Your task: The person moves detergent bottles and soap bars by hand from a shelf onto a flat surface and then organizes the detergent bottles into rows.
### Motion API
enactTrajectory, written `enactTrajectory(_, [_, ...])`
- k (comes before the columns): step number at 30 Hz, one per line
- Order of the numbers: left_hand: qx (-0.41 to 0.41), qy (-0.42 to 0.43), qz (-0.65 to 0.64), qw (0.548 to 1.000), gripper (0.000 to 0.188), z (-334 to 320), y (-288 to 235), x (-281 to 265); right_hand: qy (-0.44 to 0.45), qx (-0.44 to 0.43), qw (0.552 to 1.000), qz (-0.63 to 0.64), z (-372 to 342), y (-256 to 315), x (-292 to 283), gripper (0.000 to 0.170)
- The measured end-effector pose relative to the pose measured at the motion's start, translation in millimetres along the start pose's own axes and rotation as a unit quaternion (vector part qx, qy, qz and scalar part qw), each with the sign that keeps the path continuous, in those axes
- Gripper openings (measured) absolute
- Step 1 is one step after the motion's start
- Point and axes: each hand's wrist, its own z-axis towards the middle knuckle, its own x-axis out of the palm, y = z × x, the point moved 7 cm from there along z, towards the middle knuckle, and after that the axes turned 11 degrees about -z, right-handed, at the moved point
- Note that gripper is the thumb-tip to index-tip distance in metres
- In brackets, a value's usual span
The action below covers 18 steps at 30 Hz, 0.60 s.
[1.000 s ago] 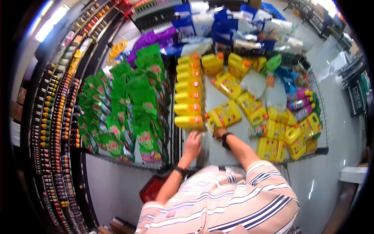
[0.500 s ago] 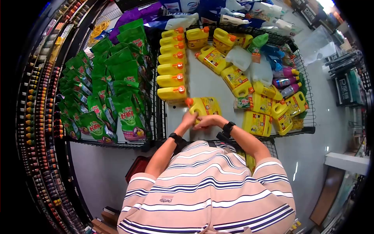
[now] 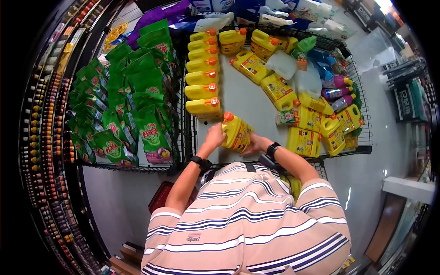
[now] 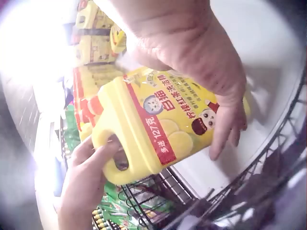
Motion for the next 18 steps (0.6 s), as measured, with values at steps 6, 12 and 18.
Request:
enactTrajectory(6, [0.066, -0.054, 0.089, 0.992, 0.030, -10.0, -29.4, -17.1, -0.135, -0.024, 0.947, 0.289, 26.6, 11.0, 19.0, 0.072])
enactTrajectory(12, [0.107, -0.095, 0.118, 0.983, 0.032, -15.0, -8.6, -52.5, 0.102, -0.192, 0.973, 0.082, 68.8, 59.9, 91.5, 0.052])
enactTrajectory(18, [0.140, -0.101, 0.083, 0.981, 0.041, -9.9, 10.2, -81.0, 0.095, -0.179, 0.963, 0.181, 78.8, 88.1, 128.2, 0.054])
